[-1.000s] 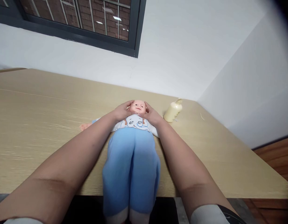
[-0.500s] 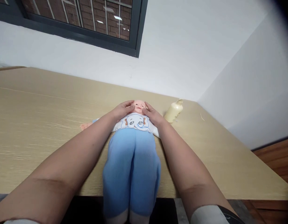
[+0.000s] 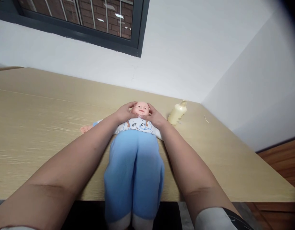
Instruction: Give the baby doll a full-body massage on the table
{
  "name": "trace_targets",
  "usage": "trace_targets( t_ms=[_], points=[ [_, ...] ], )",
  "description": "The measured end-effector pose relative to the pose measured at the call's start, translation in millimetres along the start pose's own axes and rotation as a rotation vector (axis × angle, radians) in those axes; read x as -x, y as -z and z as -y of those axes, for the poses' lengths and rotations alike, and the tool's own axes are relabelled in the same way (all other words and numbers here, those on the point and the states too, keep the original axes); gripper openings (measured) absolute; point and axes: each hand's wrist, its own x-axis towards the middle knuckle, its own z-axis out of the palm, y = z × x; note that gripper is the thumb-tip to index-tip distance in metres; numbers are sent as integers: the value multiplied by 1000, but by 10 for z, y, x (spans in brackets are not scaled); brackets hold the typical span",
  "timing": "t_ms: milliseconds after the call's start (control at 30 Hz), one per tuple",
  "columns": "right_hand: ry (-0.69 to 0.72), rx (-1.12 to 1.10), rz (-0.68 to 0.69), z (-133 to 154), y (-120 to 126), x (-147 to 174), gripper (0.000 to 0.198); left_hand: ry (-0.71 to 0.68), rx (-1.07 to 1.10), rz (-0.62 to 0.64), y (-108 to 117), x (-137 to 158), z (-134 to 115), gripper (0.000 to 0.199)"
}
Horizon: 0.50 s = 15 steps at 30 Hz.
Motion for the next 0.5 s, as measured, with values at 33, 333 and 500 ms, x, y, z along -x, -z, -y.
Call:
trace_targets(
  t_ms=[33, 333, 500],
  points=[
    [0, -1, 2, -3, 3, -1, 123, -4, 11, -3, -2, 3, -1, 94],
    [36, 46, -53, 52, 31, 65, 104, -21, 86, -22, 18, -52, 118, 87],
    [9, -123, 69, 16, 69, 50, 97, 34, 263, 13, 13, -62, 184, 93]
  ],
)
